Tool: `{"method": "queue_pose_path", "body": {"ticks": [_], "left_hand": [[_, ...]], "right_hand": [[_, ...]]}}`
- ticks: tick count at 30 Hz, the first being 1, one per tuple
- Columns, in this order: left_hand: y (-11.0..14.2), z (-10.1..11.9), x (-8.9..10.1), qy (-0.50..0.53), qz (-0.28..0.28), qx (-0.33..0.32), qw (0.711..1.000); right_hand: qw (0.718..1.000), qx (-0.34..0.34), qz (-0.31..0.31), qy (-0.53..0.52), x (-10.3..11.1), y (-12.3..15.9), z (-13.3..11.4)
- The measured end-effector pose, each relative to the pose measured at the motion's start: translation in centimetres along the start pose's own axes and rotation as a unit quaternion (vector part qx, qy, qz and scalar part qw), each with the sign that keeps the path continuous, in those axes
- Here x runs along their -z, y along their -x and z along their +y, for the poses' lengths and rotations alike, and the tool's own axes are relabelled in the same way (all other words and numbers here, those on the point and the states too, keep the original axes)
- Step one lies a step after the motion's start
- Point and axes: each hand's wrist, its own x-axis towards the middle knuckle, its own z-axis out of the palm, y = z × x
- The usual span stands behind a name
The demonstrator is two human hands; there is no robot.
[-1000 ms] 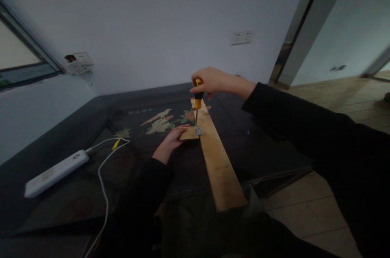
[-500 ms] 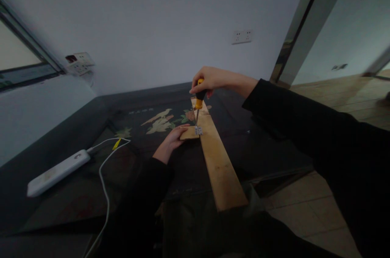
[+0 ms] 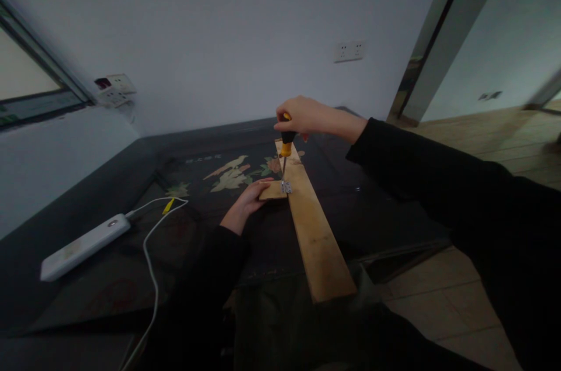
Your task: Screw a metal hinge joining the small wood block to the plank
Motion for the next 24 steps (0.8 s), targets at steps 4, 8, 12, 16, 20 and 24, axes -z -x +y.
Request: {"method": "queue_pose_path", "body": {"ticks": [4,8,12,16,20,24], "left_hand": [[0.2,0.1,-0.1,0.002,-0.002,-0.003,1.0],[0.3,0.1,-0.1,0.0,-0.002,-0.003,1.0],[0.4,0.1,0.0,-0.01,0.001,-0.002,1.0],[0.4,0.2,0.0,-0.014,0.01,0.003,1.0],[0.6,0.3,-0.3,-0.009,0.012,0.0,1.0],[0.5,0.2,-0.3,-0.002,0.006,-0.003,1.0]], "right_hand": [[0.999,-0.006,0.035,0.012,-0.5,-0.2,0.1],[0.999,0.001,-0.006,-0.05,0.1,-0.3,0.5],[0.99,0.019,-0.088,-0.105,1.0,-0.3,0.9],[0.993,0.024,-0.092,-0.071,1.1,-0.3,0.8],[1.0,0.008,0.005,0.0,0.2,-0.3,0.5],[0.997,-0.006,0.064,0.039,-0.4,-0.4,0.4]]}}
